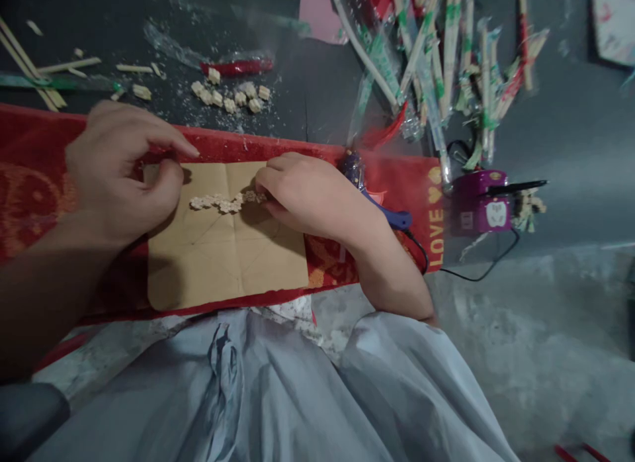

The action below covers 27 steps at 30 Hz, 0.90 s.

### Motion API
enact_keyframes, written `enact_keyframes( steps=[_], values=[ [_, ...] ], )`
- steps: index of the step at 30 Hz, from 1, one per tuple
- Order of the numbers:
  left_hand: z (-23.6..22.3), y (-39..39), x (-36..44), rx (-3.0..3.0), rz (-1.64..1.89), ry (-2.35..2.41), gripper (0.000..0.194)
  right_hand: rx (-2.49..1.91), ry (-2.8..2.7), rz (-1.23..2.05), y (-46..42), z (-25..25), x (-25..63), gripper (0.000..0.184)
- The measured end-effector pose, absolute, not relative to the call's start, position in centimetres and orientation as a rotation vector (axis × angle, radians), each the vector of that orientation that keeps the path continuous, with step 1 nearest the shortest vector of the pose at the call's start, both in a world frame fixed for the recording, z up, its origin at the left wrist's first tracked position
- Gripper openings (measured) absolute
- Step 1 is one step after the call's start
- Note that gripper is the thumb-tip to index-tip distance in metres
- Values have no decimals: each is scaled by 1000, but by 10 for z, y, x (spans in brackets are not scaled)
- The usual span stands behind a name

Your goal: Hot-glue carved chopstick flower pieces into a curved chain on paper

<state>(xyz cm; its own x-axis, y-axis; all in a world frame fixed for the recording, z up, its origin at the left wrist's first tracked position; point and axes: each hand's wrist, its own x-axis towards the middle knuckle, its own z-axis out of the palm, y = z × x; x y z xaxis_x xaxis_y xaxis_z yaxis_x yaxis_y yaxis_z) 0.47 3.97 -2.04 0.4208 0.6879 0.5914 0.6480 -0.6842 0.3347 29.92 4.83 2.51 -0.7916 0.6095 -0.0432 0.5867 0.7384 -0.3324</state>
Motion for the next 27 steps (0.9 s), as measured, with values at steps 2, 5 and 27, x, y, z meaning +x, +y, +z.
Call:
enact_keyframes(
  steps=[2, 5, 27],
  values=[
    [-20, 39, 6, 2611, 1113, 1237, 36, -999, -2882, 495, 48, 26, 298, 20],
    [-21, 39, 6, 2615, 1132, 1228, 37, -992, -2866, 499, 48, 25, 299, 20],
    [-19, 38, 7, 2614, 1123, 1221, 40, -980, -2866, 526, 49, 25, 300, 21]
  ],
)
